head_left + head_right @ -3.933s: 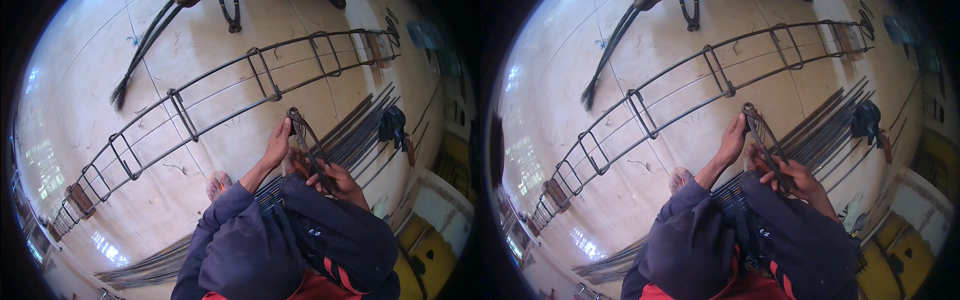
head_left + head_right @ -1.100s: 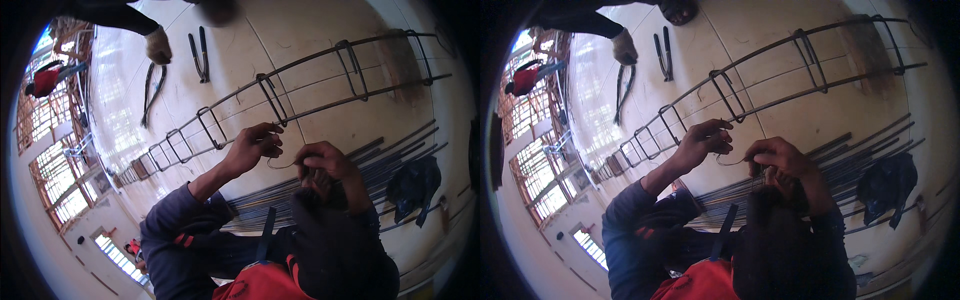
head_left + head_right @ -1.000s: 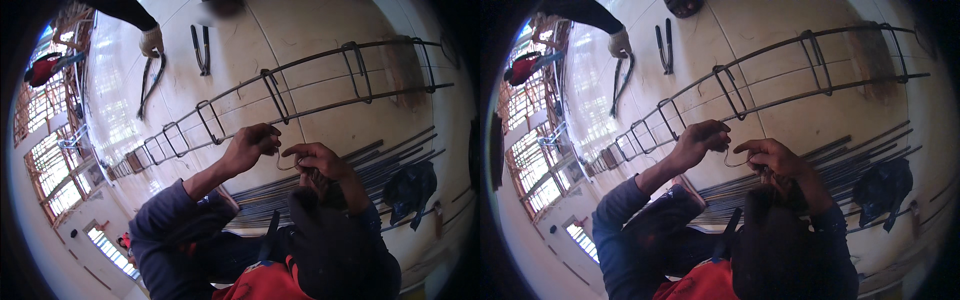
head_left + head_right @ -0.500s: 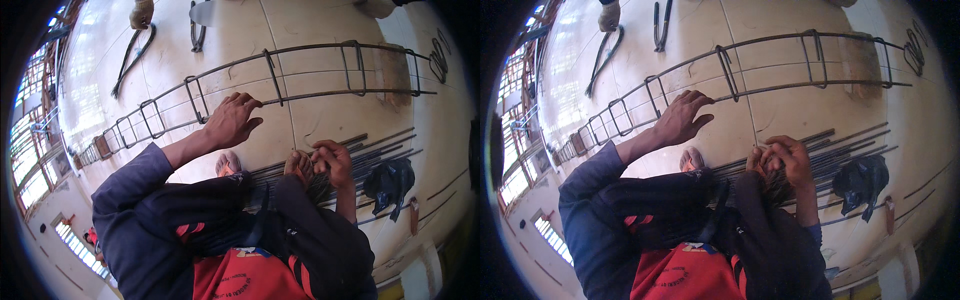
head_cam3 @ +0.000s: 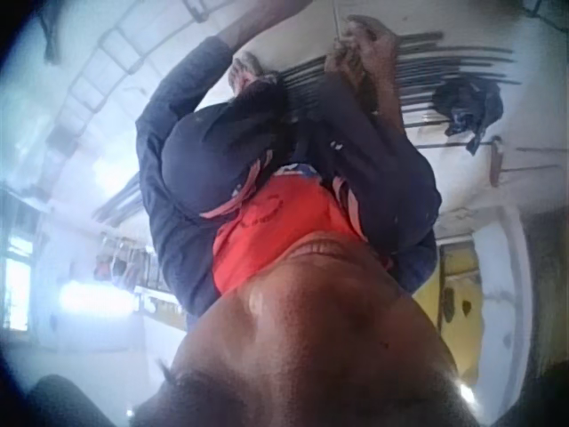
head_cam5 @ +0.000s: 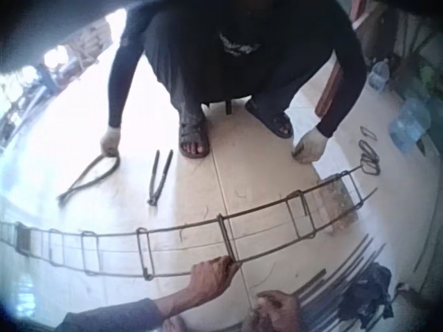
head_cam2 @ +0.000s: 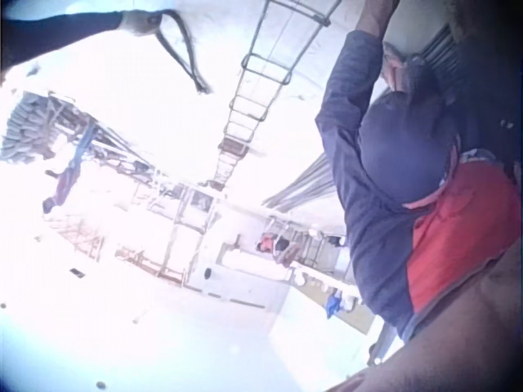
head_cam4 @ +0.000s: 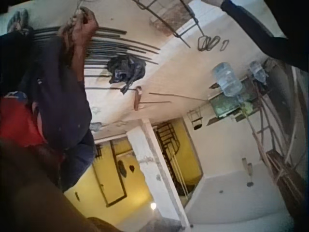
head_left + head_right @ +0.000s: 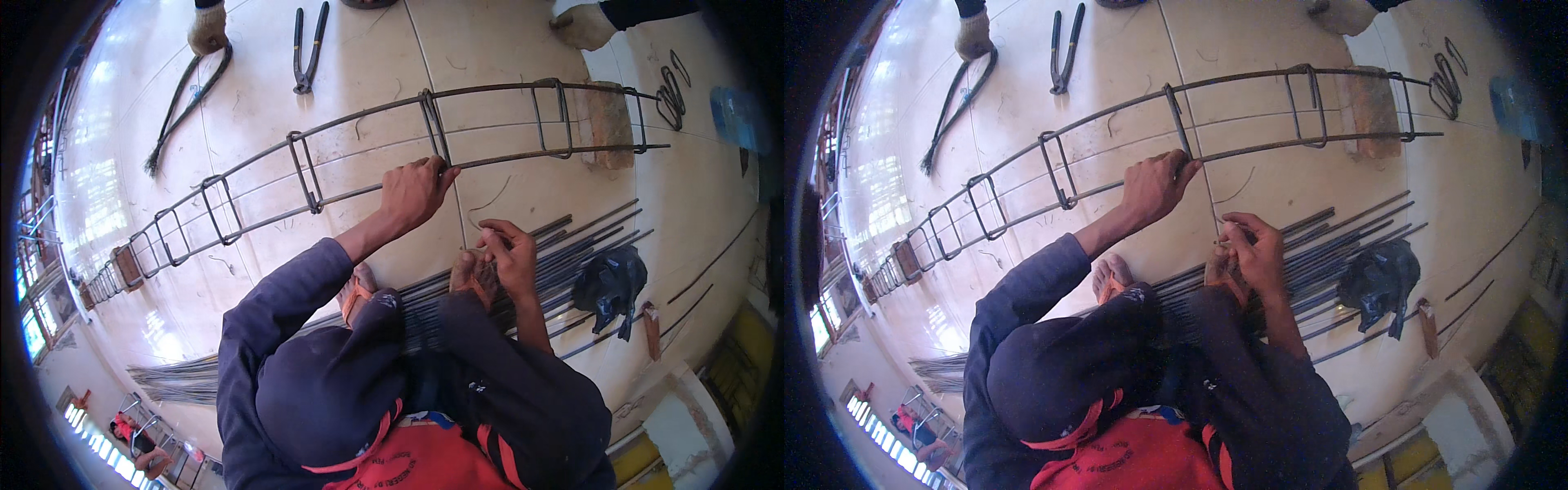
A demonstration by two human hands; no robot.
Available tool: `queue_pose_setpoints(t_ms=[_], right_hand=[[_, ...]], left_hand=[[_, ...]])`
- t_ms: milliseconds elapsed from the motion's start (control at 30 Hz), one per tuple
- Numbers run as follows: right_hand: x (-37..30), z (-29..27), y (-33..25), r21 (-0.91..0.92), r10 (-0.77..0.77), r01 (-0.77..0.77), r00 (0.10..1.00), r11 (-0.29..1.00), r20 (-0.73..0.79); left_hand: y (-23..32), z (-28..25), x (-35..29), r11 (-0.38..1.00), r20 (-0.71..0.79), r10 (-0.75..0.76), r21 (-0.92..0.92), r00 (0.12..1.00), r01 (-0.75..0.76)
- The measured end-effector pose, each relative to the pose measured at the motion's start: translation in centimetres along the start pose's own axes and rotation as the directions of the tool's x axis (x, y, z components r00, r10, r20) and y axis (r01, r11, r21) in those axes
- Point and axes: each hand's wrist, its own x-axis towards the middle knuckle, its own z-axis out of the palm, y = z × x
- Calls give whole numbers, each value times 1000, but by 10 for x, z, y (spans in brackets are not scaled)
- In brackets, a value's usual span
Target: The person sits on the floor and assembles a metal ladder-like frame by tying wire ties around the intersections of the metal rods using pliers. The person repeatedly wraps and twists the wire to secure the joints.
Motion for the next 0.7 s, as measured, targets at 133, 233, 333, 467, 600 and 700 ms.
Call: queue_pose_setpoints(t_ms=[133, 233, 333, 467, 600, 700], right_hand=[[-3, 7, 1, -48, -51, 51, 999, 998, 7], [-3, 8, -5, -237, -28, 30, 1000, 971, 14], [-1, 8, -8, -448, 38, -8, 998, 894, 58], [-1, 8, 0, -507, 14, 32, 996, 861, 87], [-4, 9, -7, -551, 19, 26, 997, 834, 76], [-4, 9, -7, -552, -18, 71, 995, 831, 102]], left_hand=[[-6, 6, -4, 997, -92, 68, -23, 993, -71], [-7, 3, -4, 995, -125, 80, -48, 989, -87], [-10, 3, -4, 994, -124, 90, -44, 988, -96], [-11, 4, -3, 995, -99, 93, -37, 991, -97], [-13, 7, -2, 990, -138, 129, -42, 982, -135], [-14, 7, -3, 990, -142, 135, -30, 981, -140]])
